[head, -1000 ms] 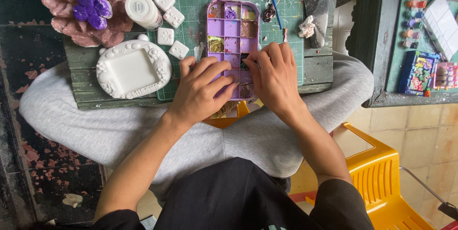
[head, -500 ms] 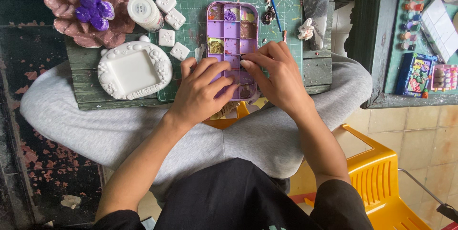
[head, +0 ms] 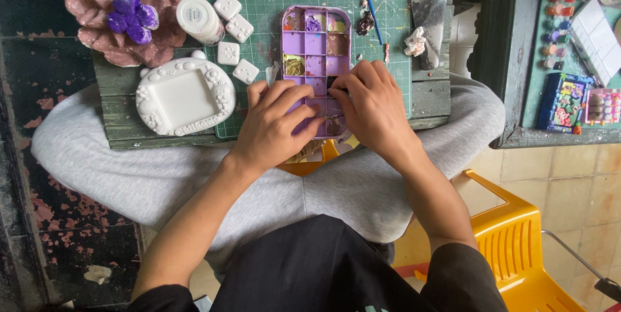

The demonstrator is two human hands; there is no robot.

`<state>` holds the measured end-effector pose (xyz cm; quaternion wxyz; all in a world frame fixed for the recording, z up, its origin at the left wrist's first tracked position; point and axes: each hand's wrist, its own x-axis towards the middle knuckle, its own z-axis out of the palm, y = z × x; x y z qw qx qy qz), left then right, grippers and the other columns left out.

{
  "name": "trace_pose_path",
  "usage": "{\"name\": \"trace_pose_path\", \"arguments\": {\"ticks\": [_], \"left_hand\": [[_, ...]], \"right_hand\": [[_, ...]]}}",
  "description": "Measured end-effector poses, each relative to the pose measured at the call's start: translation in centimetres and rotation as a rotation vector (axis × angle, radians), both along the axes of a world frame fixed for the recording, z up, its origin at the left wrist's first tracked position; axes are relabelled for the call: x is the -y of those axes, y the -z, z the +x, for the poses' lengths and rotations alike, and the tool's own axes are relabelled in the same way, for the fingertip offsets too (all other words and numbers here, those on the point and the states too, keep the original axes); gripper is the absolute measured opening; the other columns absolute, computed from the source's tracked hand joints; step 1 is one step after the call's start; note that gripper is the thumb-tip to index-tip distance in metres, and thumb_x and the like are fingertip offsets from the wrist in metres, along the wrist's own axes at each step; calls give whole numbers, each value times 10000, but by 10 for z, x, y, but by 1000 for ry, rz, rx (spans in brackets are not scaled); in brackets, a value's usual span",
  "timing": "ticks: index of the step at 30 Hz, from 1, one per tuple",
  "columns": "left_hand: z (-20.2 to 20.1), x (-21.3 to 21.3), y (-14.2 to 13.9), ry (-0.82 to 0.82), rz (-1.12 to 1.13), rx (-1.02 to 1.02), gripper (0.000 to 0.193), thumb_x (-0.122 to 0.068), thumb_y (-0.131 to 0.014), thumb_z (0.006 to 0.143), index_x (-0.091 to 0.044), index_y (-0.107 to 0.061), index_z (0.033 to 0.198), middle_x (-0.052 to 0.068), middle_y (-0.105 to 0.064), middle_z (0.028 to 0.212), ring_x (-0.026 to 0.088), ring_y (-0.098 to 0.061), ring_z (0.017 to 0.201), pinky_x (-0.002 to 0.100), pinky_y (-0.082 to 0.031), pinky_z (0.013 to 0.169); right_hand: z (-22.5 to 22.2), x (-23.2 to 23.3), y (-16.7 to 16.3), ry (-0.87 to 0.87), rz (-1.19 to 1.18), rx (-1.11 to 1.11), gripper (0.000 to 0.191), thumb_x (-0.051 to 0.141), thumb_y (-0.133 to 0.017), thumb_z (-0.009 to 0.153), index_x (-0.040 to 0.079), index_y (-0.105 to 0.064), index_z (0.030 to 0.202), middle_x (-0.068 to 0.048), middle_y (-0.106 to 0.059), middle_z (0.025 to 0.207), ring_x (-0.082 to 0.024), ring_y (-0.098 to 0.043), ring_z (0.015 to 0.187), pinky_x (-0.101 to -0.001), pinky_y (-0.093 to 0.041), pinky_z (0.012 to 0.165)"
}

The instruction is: The person sits on the floor with a purple paint palette on their lap and picks dried paint out of its compartments with their fingers, working cell by cell and collecting removed paint bits on the cutting mat.

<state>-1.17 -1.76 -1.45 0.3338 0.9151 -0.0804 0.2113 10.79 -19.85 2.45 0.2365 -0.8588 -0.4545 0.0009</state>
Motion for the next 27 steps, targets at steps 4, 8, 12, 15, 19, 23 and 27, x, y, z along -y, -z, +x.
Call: {"name": "trace_pose_path", "arguments": {"ticks": [4,8,12,15,19,23,27], "left_hand": [[0,0,1,14,-18,-2,173,-229,-830,876,-96,-729,924,17,-659,1220,193,-583,1167,432,-333,1024],[-1,0,2,15,-17,-12,174,-229,-829,876,-98,-725,924,20,-655,1215,199,-580,1173,434,-332,1025],[-1,-1,1,14,-23,-16,175,-232,-826,881,-98,-727,936,15,-654,1212,201,-577,1176,435,-331,1025],[-1,-1,0,13,-33,-19,177,-233,-823,880,-95,-728,940,14,-653,1212,203,-576,1175,435,-332,1026],[0,-1,-1,11,-38,-16,185,-248,-825,885,-98,-726,934,5,-655,1205,205,-578,1180,429,-333,1028],[0,-1,-1,12,-42,-22,182,-248,-827,885,-101,-729,932,3,-657,1199,198,-582,1167,428,-333,1019],[0,-1,-1,11,-40,-21,184,-247,-831,876,-99,-737,933,2,-658,1198,198,-581,1163,427,-334,1011]], "right_hand": [[2,0,-2,21,21,-6,121,83,-761,940,47,-694,1035,-104,-563,963,-325,-571,912,-440,-481,800],[5,1,-4,51,64,-45,115,89,-770,955,38,-705,1034,-104,-590,954,-320,-597,902,-431,-489,777],[8,4,-11,63,94,-217,137,90,-784,945,53,-744,1071,-95,-651,959,-262,-652,871,-372,-519,757],[12,8,-18,33,88,-386,197,105,-798,928,70,-756,1117,-71,-675,961,-202,-672,865,-328,-531,767],[20,14,-25,26,19,-564,319,128,-821,878,74,-759,1186,-44,-662,927,-147,-598,793,-298,-503,710],[27,28,-25,-28,50,-685,356,160,-811,887,54,-743,1220,1,-688,923,-91,-565,796,-268,-491,729],[29,47,-8,5,247,-1012,259,142,-807,916,30,-754,1143,-42,-705,984,-109,-586,868,-273,-500,811]]}}
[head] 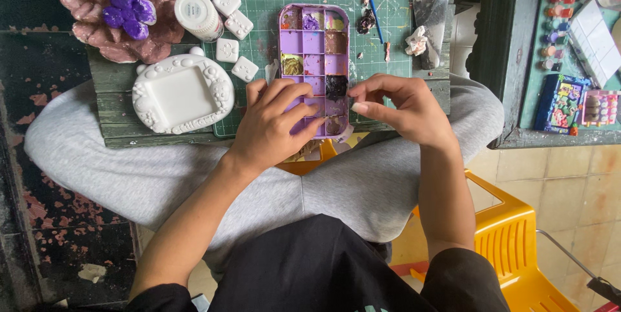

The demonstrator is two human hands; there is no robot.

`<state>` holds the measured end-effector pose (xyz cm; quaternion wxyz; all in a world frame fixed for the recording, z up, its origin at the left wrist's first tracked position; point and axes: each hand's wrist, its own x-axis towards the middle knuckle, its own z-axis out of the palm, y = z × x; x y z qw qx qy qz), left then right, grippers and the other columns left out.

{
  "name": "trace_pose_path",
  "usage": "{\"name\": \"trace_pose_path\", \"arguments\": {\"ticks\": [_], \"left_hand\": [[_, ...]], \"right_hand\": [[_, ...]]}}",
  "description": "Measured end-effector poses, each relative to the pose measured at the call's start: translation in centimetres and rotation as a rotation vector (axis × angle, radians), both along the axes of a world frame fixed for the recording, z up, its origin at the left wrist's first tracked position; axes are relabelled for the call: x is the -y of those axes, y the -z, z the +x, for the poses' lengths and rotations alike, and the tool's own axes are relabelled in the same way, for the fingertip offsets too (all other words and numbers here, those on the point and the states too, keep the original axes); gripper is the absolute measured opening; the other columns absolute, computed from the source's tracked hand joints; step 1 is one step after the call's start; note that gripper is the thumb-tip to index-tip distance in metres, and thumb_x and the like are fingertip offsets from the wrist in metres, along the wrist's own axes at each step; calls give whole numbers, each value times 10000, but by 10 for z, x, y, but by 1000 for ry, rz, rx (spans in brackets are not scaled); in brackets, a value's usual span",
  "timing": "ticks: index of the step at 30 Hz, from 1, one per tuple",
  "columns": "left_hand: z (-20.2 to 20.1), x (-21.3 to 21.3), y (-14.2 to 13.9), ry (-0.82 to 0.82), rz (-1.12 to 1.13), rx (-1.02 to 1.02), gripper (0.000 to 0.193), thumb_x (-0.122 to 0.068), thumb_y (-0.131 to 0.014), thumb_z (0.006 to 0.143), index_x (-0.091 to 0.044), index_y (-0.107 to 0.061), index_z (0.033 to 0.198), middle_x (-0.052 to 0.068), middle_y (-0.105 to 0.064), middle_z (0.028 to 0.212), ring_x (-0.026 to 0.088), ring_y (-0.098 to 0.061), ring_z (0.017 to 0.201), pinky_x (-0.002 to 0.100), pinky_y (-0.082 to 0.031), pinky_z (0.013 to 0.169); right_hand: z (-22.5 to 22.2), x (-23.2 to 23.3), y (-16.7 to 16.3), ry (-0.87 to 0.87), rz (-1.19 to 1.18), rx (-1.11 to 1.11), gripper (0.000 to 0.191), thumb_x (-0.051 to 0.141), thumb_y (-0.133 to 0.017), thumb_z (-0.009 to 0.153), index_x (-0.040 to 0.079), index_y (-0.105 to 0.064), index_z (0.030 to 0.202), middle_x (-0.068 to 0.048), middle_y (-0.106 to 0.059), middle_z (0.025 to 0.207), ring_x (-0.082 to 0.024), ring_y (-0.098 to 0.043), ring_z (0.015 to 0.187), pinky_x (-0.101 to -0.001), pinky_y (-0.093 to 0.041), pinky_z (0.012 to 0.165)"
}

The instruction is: The person sits on the floor with a purple paint palette on their lap and picks dried paint out of its compartments with their fingers, working cell by cell and collecting removed paint bits on the cutting mat.

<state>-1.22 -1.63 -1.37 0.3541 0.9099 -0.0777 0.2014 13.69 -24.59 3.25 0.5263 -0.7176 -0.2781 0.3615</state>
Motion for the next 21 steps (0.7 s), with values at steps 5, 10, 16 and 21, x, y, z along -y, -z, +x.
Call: {"name": "trace_pose_path", "arguments": {"ticks": [5,10,16,21], "left_hand": [[1,1,0,-3,-2,8,192,-258,-841,867,-99,-746,921,-6,-657,1193,192,-580,1164,419,-331,1007],[1,1,-1,-8,9,10,184,-247,-845,870,-98,-752,925,-15,-657,1183,190,-579,1163,413,-330,1009],[0,1,-2,-11,12,12,181,-241,-844,867,-98,-757,936,-12,-657,1190,194,-578,1169,414,-335,1007],[-1,2,-3,-13,20,22,185,-244,-845,870,-95,-759,939,-6,-665,1183,193,-588,1147,412,-343,1000]], "right_hand": [[-1,16,38,-107,626,-694,232,211,-821,941,26,-799,1079,-95,-676,893,-209,-568,868,-345,-425,778],[-2,25,56,-116,681,-664,327,321,-792,947,42,-795,1119,-89,-685,920,-260,-547,892,-420,-409,817],[-4,27,58,-130,708,-694,321,324,-791,947,52,-802,1117,-96,-690,924,-228,-541,816,-390,-404,776],[-4,24,50,-101,663,-662,329,303,-787,958,33,-788,1146,-86,-688,896,-238,-549,863,-383,-414,791]]}}
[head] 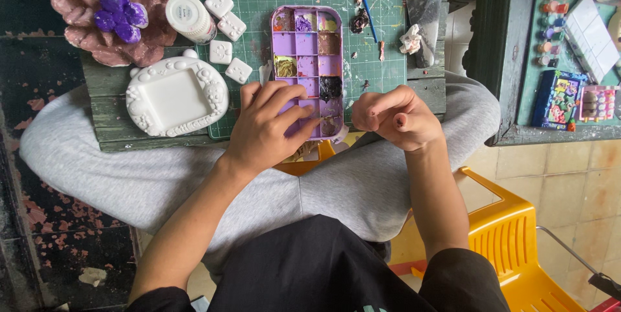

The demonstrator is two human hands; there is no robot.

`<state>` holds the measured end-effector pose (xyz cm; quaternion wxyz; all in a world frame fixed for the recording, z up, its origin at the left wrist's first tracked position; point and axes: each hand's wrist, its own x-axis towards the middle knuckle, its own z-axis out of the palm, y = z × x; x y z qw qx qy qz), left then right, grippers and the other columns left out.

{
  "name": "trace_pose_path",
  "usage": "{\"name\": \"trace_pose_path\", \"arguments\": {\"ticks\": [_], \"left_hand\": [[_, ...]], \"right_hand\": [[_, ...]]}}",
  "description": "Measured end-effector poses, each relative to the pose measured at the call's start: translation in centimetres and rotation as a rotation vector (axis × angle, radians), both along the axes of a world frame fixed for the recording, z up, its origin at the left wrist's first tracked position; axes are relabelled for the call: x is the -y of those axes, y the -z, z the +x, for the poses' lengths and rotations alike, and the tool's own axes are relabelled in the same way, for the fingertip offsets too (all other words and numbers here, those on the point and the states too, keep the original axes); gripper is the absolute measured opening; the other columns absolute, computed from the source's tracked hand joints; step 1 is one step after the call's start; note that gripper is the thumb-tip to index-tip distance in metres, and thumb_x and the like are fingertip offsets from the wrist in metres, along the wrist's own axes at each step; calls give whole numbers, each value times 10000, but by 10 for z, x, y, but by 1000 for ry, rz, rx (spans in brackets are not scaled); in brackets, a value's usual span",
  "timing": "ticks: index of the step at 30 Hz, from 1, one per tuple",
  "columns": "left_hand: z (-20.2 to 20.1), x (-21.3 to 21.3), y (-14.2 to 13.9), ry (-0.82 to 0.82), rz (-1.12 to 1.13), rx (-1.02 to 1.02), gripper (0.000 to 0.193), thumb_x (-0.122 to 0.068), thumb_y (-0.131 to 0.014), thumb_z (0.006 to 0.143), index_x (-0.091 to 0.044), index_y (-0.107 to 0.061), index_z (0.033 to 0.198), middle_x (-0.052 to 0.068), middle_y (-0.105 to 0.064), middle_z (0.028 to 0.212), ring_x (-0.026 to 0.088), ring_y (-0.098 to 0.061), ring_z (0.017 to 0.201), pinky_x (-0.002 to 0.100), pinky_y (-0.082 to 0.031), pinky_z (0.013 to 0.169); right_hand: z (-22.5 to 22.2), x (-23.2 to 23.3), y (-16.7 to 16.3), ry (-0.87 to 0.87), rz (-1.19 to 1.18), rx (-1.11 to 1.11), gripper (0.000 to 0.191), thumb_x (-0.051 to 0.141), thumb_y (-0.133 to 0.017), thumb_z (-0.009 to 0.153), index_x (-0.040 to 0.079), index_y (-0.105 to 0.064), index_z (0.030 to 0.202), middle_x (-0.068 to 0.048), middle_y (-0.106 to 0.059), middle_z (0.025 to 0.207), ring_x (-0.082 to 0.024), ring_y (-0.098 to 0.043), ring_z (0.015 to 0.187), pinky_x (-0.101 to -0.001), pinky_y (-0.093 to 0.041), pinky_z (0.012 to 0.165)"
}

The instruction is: The person sits on the floor with a purple paint palette on their lap and picks dried paint out of its compartments with their fingers, working cell by cell and collecting removed paint bits on the cutting mat.

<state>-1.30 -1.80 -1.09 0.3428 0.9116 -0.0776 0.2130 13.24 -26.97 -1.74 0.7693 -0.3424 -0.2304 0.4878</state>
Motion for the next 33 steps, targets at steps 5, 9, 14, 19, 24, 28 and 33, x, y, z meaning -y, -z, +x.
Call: {"name": "trace_pose_path", "arguments": {"ticks": [5,9,14,19,24,28,33], "left_hand": [[-1,0,-1,6,-11,-3,184,-240,-840,868,-90,-757,934,9,-674,1170,202,-594,1139,409,-356,1001],[-2,-1,0,8,-7,9,181,-238,-833,887,-83,-754,938,10,-679,1181,212,-592,1145,408,-359,1008],[-2,0,3,3,10,17,192,-257,-831,902,-86,-759,951,15,-681,1178,209,-591,1141,411,-361,1006],[-1,1,3,0,16,12,188,-263,-831,898,-92,-762,939,23,-685,1177,219,-596,1146,418,-360,1002],[-1,2,3,-2,17,9,191,-267,-832,901,-93,-764,940,23,-684,1182,222,-598,1148,421,-360,1007],[-1,2,2,-3,24,7,192,-268,-834,896,-94,-765,938,19,-686,1181,225,-598,1148,423,-357,1002],[-1,2,2,0,16,7,201,-275,-833,895,-92,-762,938,20,-684,1183,223,-598,1145,423,-359,1005]], "right_hand": [[-3,-2,-23,169,-391,259,293,134,-796,929,-14,-745,1176,-93,-691,1044,-166,-615,975,-307,-485,915],[-4,-6,-38,473,-688,694,269,46,-774,962,13,-735,1226,-56,-681,1095,-99,-613,957,-244,-504,875],[13,-1,-48,765,-1007,1352,390,26,-809,948,35,-696,1321,-104,-654,1208,-174,-611,959,-284,-501,784],[29,-4,-35,666,-997,1664,418,6,-793,985,15,-678,1386,-123,-627,1239,-265,-579,1070,-359,-514,905],[41,-10,-27,657,-1006,1775,293,14,-784,1001,11,-724,1287,-106,-641,1172,-298,-560,1014,-402,-490,912],[40,-14,-31,668,-982,1786,199,0,-770,1008,10,-740,1204,-104,-645,1129,-313,-574,1022,-415,-488,914],[24,-23,-40,695,-890,1717,176,-16,-768,1002,19,-740,1172,-110,-655,1107,-300,-615,1018,-404,-511,882]]}}
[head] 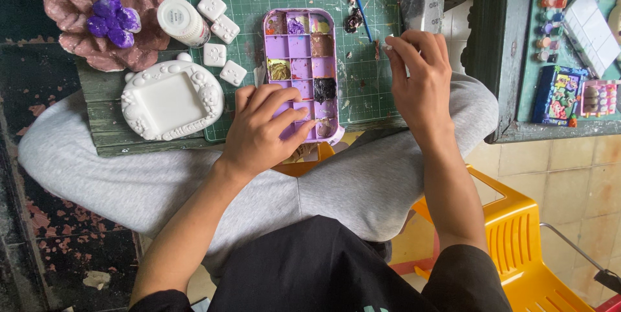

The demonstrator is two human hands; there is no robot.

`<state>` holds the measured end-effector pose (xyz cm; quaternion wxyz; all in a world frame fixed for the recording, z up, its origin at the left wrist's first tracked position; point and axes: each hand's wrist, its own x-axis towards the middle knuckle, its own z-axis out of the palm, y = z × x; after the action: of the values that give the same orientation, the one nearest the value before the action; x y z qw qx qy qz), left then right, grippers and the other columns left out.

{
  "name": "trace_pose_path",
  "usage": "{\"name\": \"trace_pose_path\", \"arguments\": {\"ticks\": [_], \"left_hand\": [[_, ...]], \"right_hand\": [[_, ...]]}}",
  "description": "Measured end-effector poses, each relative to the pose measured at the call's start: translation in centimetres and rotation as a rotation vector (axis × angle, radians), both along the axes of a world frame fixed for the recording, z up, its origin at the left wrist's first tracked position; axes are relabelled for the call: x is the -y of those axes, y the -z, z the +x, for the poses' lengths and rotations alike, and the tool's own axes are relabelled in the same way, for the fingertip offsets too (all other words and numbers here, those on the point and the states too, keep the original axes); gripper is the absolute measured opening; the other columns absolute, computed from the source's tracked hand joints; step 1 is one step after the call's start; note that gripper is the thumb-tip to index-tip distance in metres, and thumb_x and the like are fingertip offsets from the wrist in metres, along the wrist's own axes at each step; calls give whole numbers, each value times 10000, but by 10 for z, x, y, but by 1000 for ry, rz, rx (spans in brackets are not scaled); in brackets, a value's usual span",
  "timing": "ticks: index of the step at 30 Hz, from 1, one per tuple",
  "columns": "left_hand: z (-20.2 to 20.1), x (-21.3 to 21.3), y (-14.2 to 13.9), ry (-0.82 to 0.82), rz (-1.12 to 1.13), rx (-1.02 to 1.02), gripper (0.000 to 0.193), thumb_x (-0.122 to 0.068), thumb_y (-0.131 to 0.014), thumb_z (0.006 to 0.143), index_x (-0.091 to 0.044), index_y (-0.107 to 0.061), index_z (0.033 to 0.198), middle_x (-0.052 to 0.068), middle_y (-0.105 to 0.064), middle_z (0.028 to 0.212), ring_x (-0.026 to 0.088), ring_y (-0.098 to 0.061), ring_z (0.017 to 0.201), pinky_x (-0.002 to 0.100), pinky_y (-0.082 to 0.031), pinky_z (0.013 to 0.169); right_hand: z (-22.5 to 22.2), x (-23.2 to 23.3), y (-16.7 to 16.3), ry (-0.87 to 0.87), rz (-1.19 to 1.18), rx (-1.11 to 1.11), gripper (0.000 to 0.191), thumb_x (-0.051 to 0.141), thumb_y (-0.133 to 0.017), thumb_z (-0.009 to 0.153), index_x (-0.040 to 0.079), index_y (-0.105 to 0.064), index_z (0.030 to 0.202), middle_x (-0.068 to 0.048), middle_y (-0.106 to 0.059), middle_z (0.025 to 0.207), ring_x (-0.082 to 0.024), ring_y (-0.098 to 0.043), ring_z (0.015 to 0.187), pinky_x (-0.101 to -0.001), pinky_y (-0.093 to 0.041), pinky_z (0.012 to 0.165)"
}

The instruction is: The person sits on the floor with a purple paint palette on their lap and picks dried paint out of its compartments with their fingers, working cell by cell and collecting removed paint bits on the cutting mat.

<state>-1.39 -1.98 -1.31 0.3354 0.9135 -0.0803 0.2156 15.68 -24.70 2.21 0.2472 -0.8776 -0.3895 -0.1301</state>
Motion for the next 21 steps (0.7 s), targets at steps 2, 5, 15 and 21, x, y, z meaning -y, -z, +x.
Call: {"name": "trace_pose_path", "arguments": {"ticks": [2,5,15,21], "left_hand": [[-1,0,1,-1,-2,-1,199,-272,-832,899,-91,-762,941,20,-683,1181,222,-599,1149,420,-359,1004],[-1,0,2,-7,0,-6,194,-271,-833,902,-93,-764,942,13,-685,1180,212,-597,1142,417,-351,1006],[-2,-3,-7,-59,-139,86,487,-408,-904,840,-97,-735,1175,3,-677,1192,191,-627,1116,423,-314,1045],[-7,5,-15,4,-204,102,550,-385,-918,813,-149,-720,1268,5,-645,1208,165,-622,1080,426,-327,1024]], "right_hand": [[-9,-3,-4,-13,43,-37,166,-22,-777,994,20,-757,1153,-111,-668,1075,-287,-630,971,-389,-516,841],[-24,-7,-7,-36,171,-273,139,5,-767,1019,27,-749,1156,-98,-691,1101,-205,-694,985,-311,-550,857],[-53,-15,-1,-245,447,-1132,165,52,-636,1054,-12,-750,1154,-94,-701,1146,-129,-663,1044,-266,-552,901],[-66,-19,5,-329,387,-1200,177,52,-640,1043,0,-750,1172,-90,-693,1146,-128,-659,999,-260,-559,828]]}}
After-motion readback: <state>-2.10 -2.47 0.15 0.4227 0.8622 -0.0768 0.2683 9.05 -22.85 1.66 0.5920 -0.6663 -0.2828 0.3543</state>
